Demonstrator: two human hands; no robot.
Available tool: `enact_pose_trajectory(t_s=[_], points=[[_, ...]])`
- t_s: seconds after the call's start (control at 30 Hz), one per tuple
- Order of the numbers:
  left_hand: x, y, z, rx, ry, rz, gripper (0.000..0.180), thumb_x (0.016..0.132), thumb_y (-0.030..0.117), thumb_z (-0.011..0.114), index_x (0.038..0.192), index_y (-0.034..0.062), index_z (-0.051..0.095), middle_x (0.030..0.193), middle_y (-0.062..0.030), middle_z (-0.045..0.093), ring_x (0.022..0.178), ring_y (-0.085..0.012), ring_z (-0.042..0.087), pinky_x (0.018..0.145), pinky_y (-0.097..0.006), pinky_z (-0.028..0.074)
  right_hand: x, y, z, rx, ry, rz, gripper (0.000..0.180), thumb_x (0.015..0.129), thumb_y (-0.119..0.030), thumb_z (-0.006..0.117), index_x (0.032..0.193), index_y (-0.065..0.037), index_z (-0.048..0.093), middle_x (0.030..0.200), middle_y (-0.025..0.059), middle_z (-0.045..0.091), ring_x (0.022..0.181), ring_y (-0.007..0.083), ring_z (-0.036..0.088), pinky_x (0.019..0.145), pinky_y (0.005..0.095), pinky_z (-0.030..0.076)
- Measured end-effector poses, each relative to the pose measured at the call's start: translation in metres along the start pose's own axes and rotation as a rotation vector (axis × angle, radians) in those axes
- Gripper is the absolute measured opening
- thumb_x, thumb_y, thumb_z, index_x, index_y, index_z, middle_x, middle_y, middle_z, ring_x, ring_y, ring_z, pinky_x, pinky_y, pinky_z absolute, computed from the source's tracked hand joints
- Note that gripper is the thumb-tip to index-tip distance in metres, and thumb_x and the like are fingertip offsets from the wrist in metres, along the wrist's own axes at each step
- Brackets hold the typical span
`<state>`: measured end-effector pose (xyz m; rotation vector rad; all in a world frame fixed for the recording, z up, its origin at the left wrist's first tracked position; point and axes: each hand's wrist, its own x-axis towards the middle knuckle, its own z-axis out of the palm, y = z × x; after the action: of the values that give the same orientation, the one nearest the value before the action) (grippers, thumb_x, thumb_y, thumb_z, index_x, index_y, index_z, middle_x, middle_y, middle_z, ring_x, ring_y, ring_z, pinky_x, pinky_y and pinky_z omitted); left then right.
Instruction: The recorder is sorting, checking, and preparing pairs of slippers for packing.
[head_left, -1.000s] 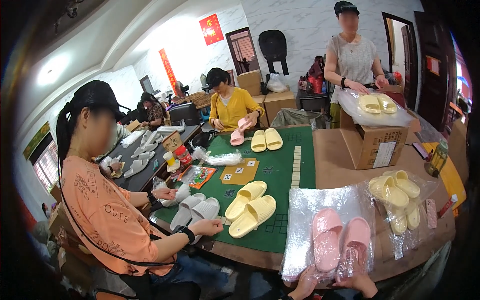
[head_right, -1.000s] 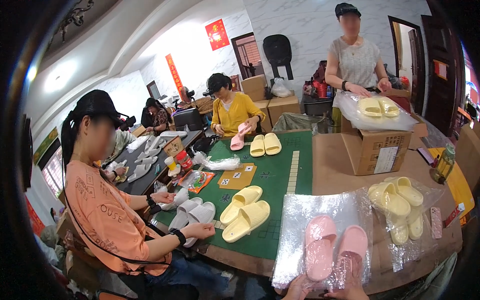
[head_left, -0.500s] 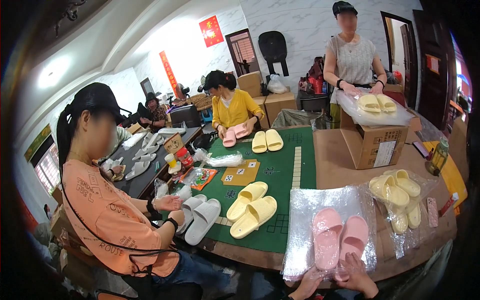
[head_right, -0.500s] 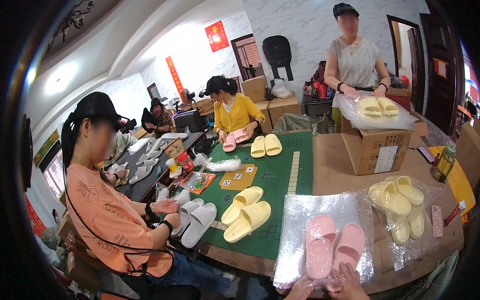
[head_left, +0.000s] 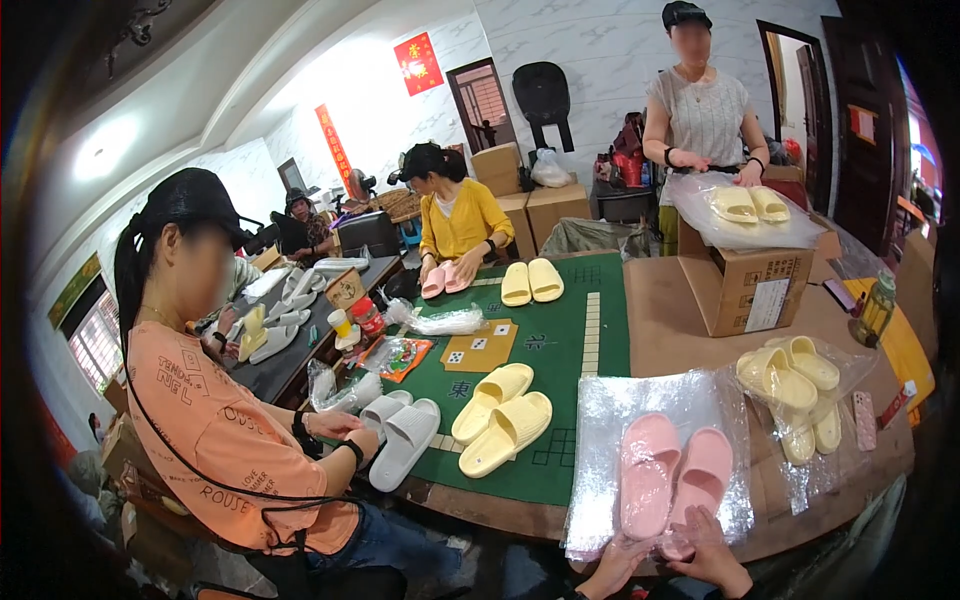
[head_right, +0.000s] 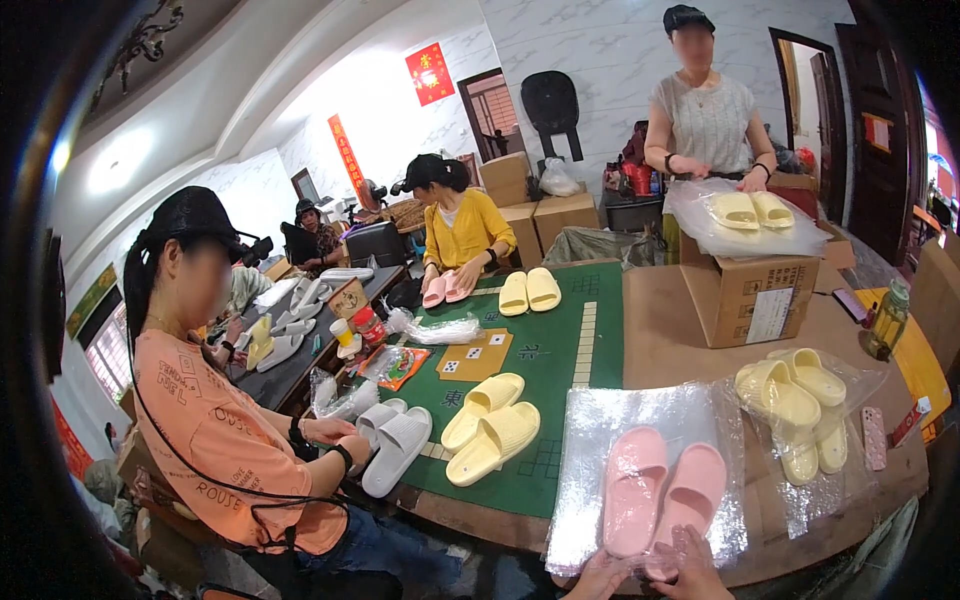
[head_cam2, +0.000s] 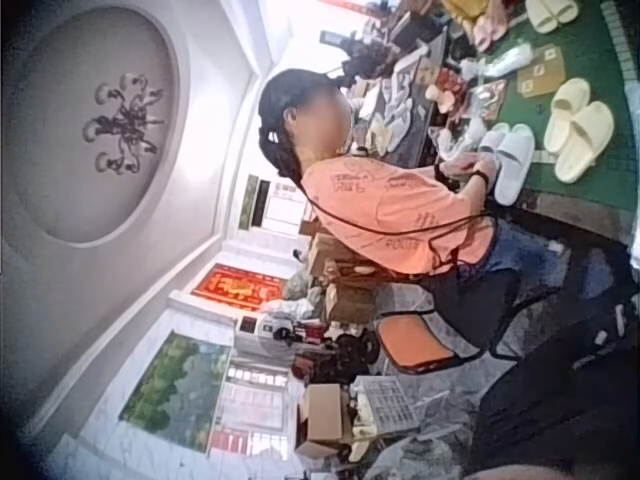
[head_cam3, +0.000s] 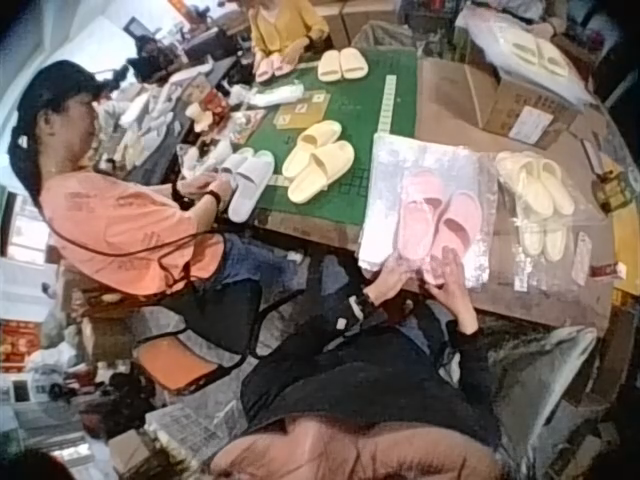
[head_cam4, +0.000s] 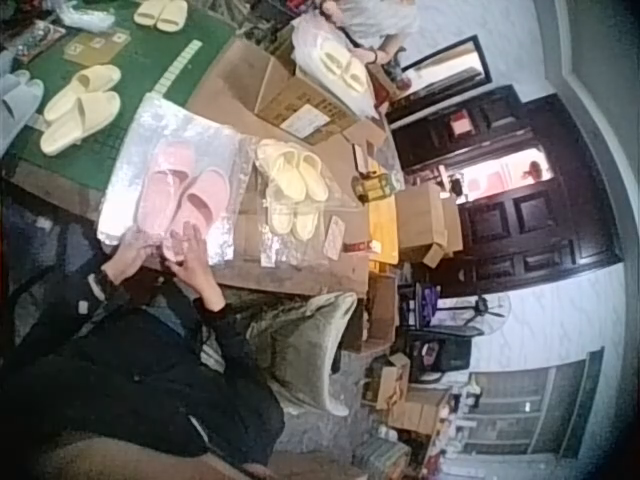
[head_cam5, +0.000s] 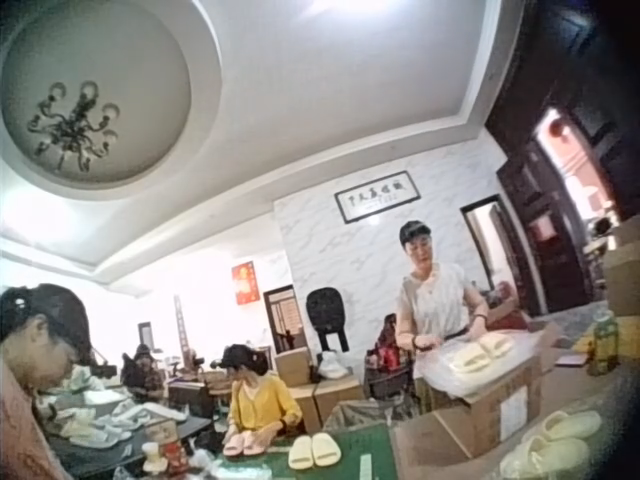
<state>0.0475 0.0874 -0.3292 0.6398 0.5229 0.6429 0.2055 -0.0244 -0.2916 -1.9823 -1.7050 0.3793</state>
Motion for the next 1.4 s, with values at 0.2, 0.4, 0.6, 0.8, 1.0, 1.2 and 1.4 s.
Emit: enact_pose_trajectory(t_s=[0.2, 0.4, 0.6, 0.8, 1.0, 1.2, 1.4], points=[[0.007, -0.009, -0.010, 0.254, -0.074, -0.073, 0.016, 0.092, 0.009, 0.052, 0.098, 0.0027, 0.065, 0.100, -0.0084, 0.063, 0.088, -0.0164, 0.062, 0.069, -0.029, 0.050, -0.003, -0.013, -0.019, 0.087, -0.042, 0.066, 0.073, 0.067, -0.036, 0.081, 0.129, -0.009, 0.054, 0.144, 0.0259, 0.035, 0.136, 0.0427, 0.028, 0.111, 0.0467, 0.024], [0.027, -0.045, -0.054, -0.299, -0.021, -0.164, 0.037, 0.097, 0.009, 0.051, 0.131, -0.0033, 0.045, 0.122, -0.0113, 0.058, 0.109, -0.0214, 0.058, 0.095, -0.036, 0.047, 0.004, -0.018, -0.006, 0.260, 0.052, -0.010, 0.064, 0.069, -0.029, 0.082, 0.124, -0.010, 0.058, 0.141, 0.0201, 0.041, 0.134, 0.0381, 0.034, 0.110, 0.0453, 0.029], [0.027, -0.046, -0.057, -0.299, -0.039, -0.164, 0.024, 0.096, 0.006, 0.052, 0.118, -0.0025, 0.057, 0.121, -0.0124, 0.059, 0.109, -0.0215, 0.058, 0.097, -0.037, 0.047, 0.006, -0.028, -0.004, 0.071, 0.114, -0.045, 0.069, 0.067, -0.030, 0.084, 0.127, -0.010, 0.055, 0.147, 0.0257, 0.029, 0.139, 0.0431, 0.023, 0.112, 0.0457, 0.025], [0.028, -0.057, -0.062, -0.284, -0.067, -0.146, 0.020, 0.095, 0.005, 0.054, 0.113, -0.0017, 0.059, 0.120, -0.0113, 0.060, 0.109, -0.0211, 0.059, 0.095, -0.036, 0.048, 0.000, -0.011, 0.010, 0.114, 0.245, 0.184, 0.069, 0.068, -0.025, 0.083, 0.128, -0.009, 0.052, 0.149, 0.0318, 0.017, 0.140, 0.0461, 0.019, 0.111, 0.0474, 0.025], [0.022, -0.050, -0.057, -0.234, -0.035, -0.108, 0.020, 0.097, 0.009, 0.053, 0.114, 0.0003, 0.058, 0.113, -0.0090, 0.062, 0.106, -0.0195, 0.059, 0.091, -0.033, 0.048, 0.005, -0.014, 0.014, 0.015, 0.222, 0.151, 0.062, 0.072, -0.017, 0.076, 0.127, -0.009, 0.050, 0.150, 0.0292, 0.019, 0.138, 0.0463, 0.021, 0.110, 0.0499, 0.026], [0.031, -0.068, -0.078, -0.187, -0.054, -0.106, 0.023, 0.099, 0.015, 0.050, 0.116, 0.0009, 0.056, 0.111, -0.0079, 0.062, 0.106, -0.0177, 0.059, 0.090, -0.032, 0.048, 0.021, -0.039, 0.023, -0.058, 0.286, 0.074, 0.048, 0.074, -0.019, 0.074, 0.118, -0.008, 0.058, 0.147, 0.0270, 0.025, 0.136, 0.0490, 0.020, 0.108, 0.0579, 0.021], [0.020, -0.046, -0.040, -0.210, -0.014, -0.110, 0.030, 0.101, 0.021, 0.047, 0.122, 0.0007, 0.051, 0.109, -0.0080, 0.062, 0.105, -0.0167, 0.060, 0.085, -0.026, 0.049, 0.027, -0.015, 0.038, -0.146, 0.245, 0.158, 0.046, 0.076, -0.030, 0.072, 0.115, -0.009, 0.058, 0.143, 0.0245, 0.032, 0.134, 0.0468, 0.026, 0.105, 0.0579, 0.024]])
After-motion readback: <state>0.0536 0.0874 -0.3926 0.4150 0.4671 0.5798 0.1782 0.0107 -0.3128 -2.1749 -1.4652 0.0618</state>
